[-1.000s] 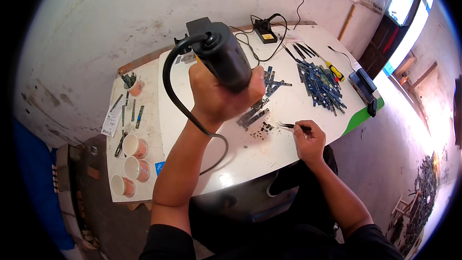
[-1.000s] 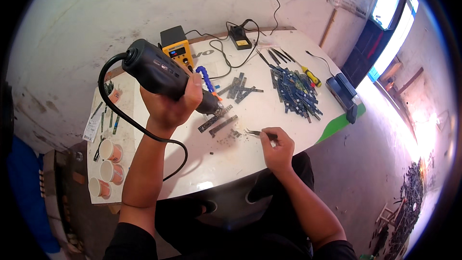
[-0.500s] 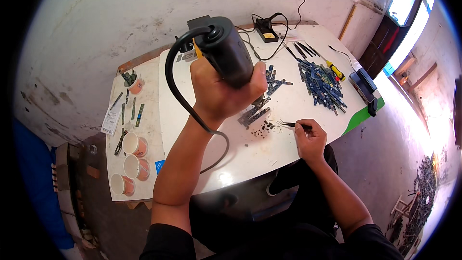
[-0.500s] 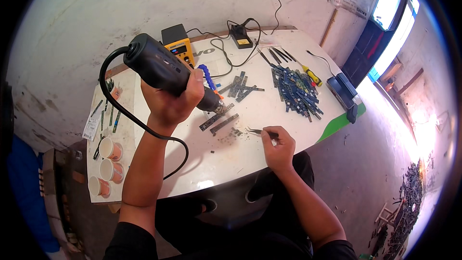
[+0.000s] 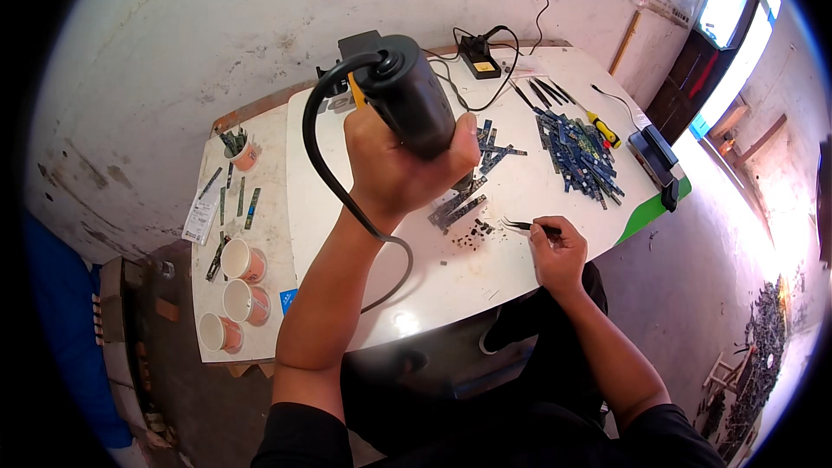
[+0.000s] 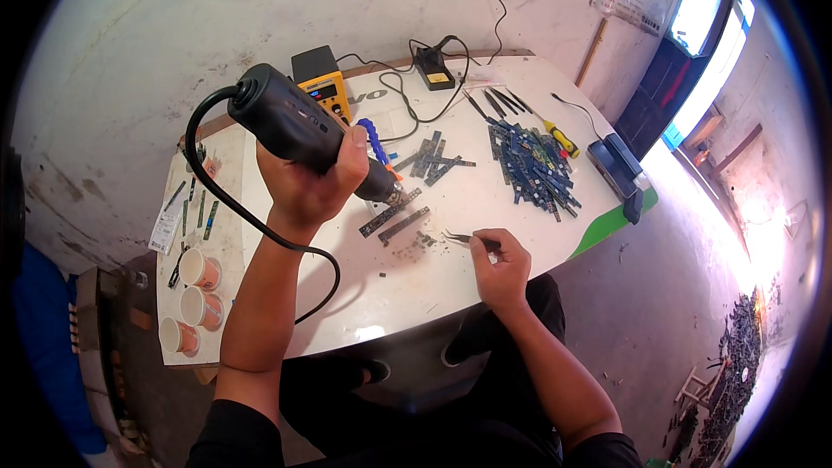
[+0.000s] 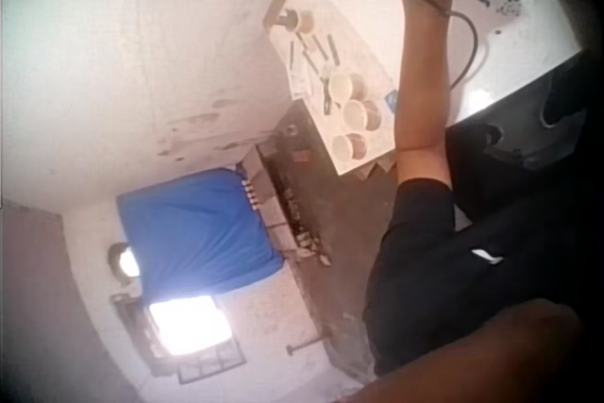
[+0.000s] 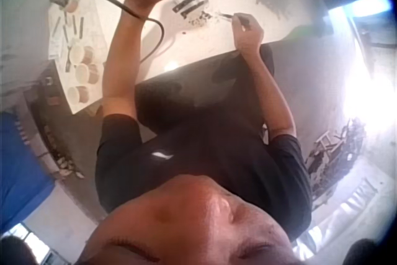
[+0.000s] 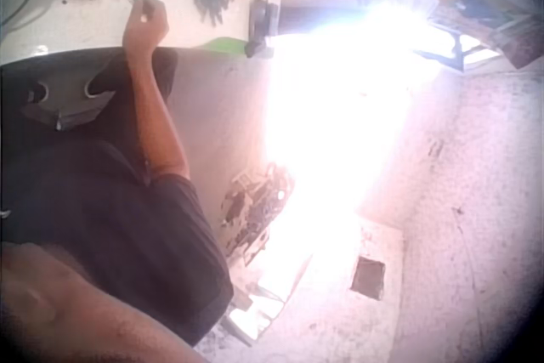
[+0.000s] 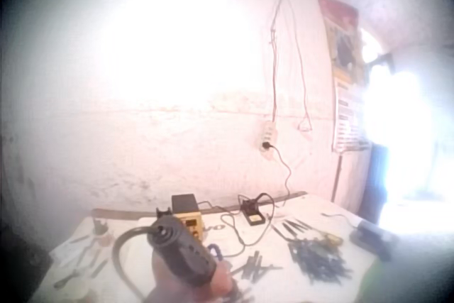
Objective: The person uses a hot air gun and tweezers to remove small electronic components from circuit boards. They heat the components and use tweezers to lift them off, placing them on the table.
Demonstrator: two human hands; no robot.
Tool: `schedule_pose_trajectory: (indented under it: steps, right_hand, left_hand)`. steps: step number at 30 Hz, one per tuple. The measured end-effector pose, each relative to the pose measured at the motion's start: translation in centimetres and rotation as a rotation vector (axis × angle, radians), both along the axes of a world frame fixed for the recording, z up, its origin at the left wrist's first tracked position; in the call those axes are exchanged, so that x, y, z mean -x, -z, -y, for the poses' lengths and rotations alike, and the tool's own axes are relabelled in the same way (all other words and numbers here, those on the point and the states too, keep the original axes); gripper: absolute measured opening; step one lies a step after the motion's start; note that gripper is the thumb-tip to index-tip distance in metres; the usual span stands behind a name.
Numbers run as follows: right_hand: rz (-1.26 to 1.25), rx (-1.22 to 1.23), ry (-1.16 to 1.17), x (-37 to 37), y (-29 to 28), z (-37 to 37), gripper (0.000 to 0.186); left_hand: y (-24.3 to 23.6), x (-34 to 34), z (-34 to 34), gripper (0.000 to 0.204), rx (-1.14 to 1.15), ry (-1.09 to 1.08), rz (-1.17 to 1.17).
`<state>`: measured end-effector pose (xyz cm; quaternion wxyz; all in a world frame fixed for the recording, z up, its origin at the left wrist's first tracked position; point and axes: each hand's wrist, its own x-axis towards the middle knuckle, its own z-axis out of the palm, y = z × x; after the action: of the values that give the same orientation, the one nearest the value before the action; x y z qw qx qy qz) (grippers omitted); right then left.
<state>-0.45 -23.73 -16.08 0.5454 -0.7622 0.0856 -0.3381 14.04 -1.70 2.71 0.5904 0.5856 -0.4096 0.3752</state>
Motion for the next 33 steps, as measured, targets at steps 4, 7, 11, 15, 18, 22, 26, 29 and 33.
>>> schedule_pose_trajectory:
  steps: [4,7,11,15,18,22,26,29,33]
  right_hand:
    - [-0.012,0.026,-0.010,0.1,0.0,0.1,0.011]
    - [-0.021,0.033,-0.013,0.1,0.0,0.1,0.012]
    - [-0.016,0.034,-0.013,0.1,-0.1,0.0,0.012]
    - [-0.009,0.019,-0.020,0.1,0.0,0.0,0.013]
    - [-0.013,0.023,-0.022,0.1,0.0,0.0,0.012]
    - [-0.002,0.008,-0.026,0.1,-0.2,0.0,0.012]
    - [0.000,0.013,-0.020,0.0,-0.2,-0.1,0.012]
    - [-0.011,0.021,-0.013,0.0,-0.1,0.0,0.012]
    - [-0.007,0.016,-0.008,0.1,-0.1,-0.1,0.012]
  left_hand:
    - [-0.1,0.1,0.0,0.022,-0.012,-0.010,0.003]
    - [-0.1,0.2,0.0,0.022,-0.021,-0.014,-0.004]
    - [-0.2,0.5,0.3,0.022,0.017,-0.008,-0.013]
    - [0.0,0.6,0.5,0.021,-0.017,-0.004,0.035]
    - [0.1,0.7,0.3,0.020,-0.036,-0.003,0.001]
    - [0.2,0.9,-0.3,0.019,-0.133,0.008,-0.004]
    - [0.2,1.1,-0.4,0.020,-0.167,0.006,-0.026]
    - [0.0,0.7,0.2,0.020,-0.048,-0.019,0.027]
    - [0.0,0.7,0.3,0.021,-0.052,-0.029,0.039]
